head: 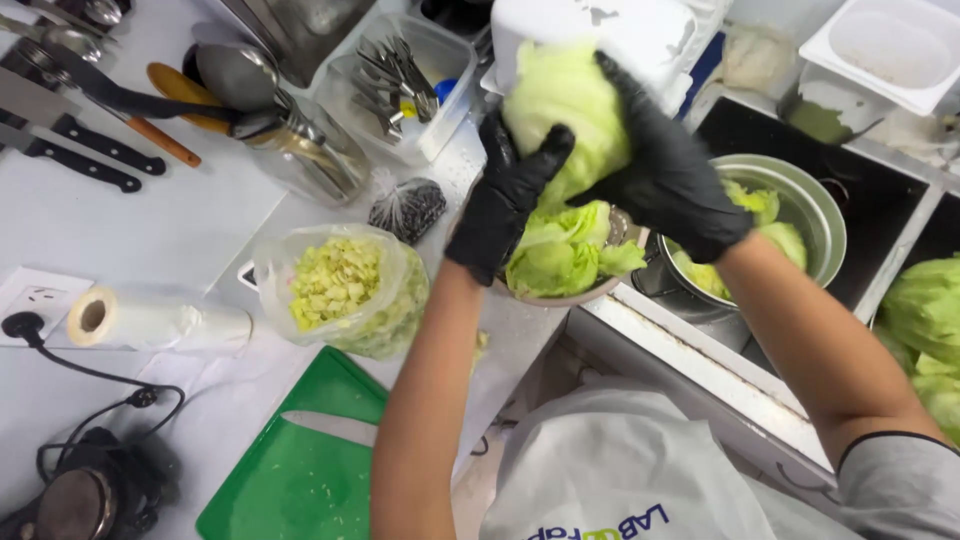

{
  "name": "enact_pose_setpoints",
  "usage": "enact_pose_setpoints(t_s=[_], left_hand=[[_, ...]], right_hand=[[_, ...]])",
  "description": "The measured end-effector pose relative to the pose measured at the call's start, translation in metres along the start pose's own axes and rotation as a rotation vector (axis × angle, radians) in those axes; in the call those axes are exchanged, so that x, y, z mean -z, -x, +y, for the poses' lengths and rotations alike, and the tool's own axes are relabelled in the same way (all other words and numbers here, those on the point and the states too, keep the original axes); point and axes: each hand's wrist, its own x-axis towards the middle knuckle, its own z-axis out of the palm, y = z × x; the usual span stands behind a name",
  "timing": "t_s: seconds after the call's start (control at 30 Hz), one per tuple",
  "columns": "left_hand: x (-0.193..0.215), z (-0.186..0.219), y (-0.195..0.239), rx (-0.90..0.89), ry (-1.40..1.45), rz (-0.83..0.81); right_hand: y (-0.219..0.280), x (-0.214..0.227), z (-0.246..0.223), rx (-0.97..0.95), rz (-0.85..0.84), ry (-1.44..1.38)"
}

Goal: Cutting and chopping heads of lettuce on a green cutting board in a professional kitchen.

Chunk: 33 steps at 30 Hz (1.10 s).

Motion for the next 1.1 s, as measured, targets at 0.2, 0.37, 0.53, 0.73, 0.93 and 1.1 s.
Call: enact_pose_setpoints(t_s=[0.2,0.37,0.53,0.73,0.93,1.1], left_hand=[[0.002,-0.037,-0.014,-0.281,-0.297,0.133],[-0.020,0.032,-0.007,-0.703,-0.555,0.121],[-0.008,-0.034,0.024,-0.110,0.008,0.264],[0.009,-0.044,0.043,-0.253,-0.352,0.408],[0.065,-0.040,0.119,-0.206,-0.423,0.498],[0.157,-0.085,0.242,-0.220,-0.015,0.536]], right_hand=[[-0.013,0.008,0.012,-0.169,-0.083,-0.135],[-0.012,0.023,-0.031,0.134,0.004,0.065],[-0.007,-0.022,0.059,-0.693,0.068,-0.906],[-0.002,-0.043,0.036,-0.630,0.000,-1.037],[-0.002,-0.102,-0.061,-1.084,0.098,-1.082],[0.064,-0.175,-0.062,0.025,-0.441,0.038]])
